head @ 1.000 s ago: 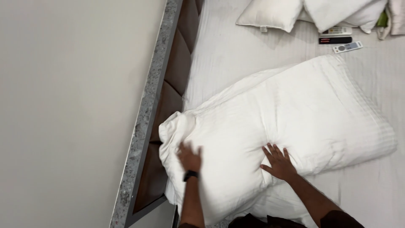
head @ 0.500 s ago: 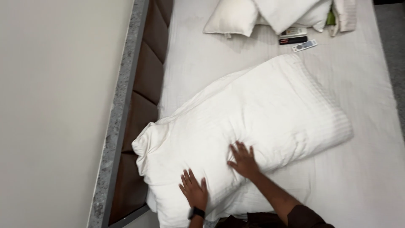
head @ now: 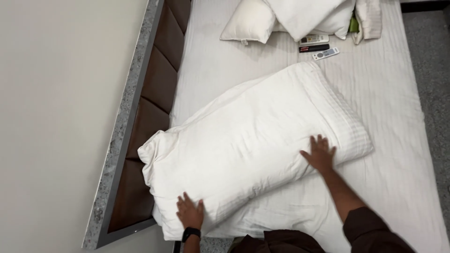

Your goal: The person rolls a white duvet into a tight cylinder on a bed, then smooths the surface. They subsequently lift and rearrange several white pillows and a folded green item on the bed.

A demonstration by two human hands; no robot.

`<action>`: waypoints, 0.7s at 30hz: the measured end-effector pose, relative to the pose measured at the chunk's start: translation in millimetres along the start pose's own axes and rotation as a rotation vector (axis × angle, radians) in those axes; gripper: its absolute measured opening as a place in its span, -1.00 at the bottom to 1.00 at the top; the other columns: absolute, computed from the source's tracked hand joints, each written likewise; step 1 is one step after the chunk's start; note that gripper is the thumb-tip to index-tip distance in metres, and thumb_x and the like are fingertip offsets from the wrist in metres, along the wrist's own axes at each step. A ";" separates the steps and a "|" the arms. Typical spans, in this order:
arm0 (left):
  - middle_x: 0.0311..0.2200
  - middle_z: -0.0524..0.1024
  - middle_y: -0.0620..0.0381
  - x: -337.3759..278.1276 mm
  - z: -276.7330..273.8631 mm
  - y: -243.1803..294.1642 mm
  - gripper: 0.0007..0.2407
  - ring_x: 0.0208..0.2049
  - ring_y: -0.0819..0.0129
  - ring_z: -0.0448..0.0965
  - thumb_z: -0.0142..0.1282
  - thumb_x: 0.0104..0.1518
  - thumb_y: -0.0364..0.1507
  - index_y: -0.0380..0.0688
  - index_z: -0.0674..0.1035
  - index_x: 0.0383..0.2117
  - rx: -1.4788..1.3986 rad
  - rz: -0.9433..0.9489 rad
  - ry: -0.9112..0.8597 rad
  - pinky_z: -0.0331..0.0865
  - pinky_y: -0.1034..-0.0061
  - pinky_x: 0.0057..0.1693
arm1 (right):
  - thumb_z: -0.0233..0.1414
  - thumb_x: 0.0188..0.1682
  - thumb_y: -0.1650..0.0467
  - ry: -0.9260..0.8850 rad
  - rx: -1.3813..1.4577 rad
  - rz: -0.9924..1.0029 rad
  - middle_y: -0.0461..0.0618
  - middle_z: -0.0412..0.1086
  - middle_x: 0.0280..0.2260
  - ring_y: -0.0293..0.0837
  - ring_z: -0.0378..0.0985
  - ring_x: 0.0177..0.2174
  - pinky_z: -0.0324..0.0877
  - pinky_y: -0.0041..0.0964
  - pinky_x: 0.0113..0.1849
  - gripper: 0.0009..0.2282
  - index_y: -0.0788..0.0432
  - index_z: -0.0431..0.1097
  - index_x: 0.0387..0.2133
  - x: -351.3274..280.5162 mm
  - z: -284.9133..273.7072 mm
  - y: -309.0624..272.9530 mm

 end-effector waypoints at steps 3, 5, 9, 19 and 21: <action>0.45 -0.18 -0.20 -38.9 -15.6 100.4 -0.15 0.46 -0.15 -0.24 0.04 0.09 0.14 -0.07 0.00 0.42 -0.075 0.321 0.077 -0.26 -0.23 0.40 | 0.06 -0.07 -0.01 0.250 0.126 -0.190 0.01 -0.03 0.40 0.05 -0.10 0.43 -0.15 0.47 0.24 -0.25 0.01 0.03 0.36 -22.9 31.4 -67.1; 0.45 -0.21 -0.17 -63.2 -17.9 157.4 -0.20 0.47 -0.11 -0.26 0.03 0.12 0.12 0.02 0.01 0.41 -0.027 0.428 0.013 -0.32 -0.25 0.40 | 0.09 -0.08 0.01 0.124 0.212 -0.406 0.06 -0.06 0.40 0.07 -0.13 0.40 -0.18 0.43 0.23 -0.25 -0.01 0.04 0.36 -66.0 43.3 -137.5; 0.47 -0.16 0.00 -90.6 7.8 218.2 -0.34 0.48 -0.04 -0.22 0.05 0.22 -0.03 0.21 0.08 0.44 0.067 0.734 0.038 -0.35 -0.25 0.41 | 0.10 -0.04 0.02 -0.225 0.157 -0.798 0.12 -0.20 0.41 0.15 -0.24 0.35 -0.31 0.45 0.22 -0.29 -0.05 0.03 0.35 -138.5 24.2 -218.0; 0.49 -0.34 0.01 -60.3 -29.4 110.5 -0.06 0.49 -0.05 -0.31 0.17 0.03 0.13 0.19 -0.19 0.45 0.242 0.256 -0.104 -0.27 -0.16 0.45 | -0.03 -0.18 -0.22 -0.077 -0.026 -0.248 -0.09 -0.22 0.44 0.08 -0.24 0.40 -0.33 0.47 0.25 -0.10 -0.11 -0.08 0.40 5.6 -16.3 40.8; 0.50 -0.35 -0.02 -61.5 -36.5 93.6 0.02 0.50 -0.04 -0.30 0.17 -0.06 0.24 0.22 -0.20 0.45 0.182 0.092 -0.169 -0.17 -0.17 0.43 | 0.02 -0.19 -0.17 -0.152 0.051 0.060 -0.02 -0.32 0.46 0.07 -0.35 0.39 -0.38 0.57 0.18 -0.07 -0.08 -0.16 0.41 19.2 -13.3 99.9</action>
Point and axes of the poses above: each hand's wrist, its own x-axis towards the middle knuckle, its own z-axis out of the palm, y = z × x, the point moved 7 cm from there along x, towards the middle knuckle
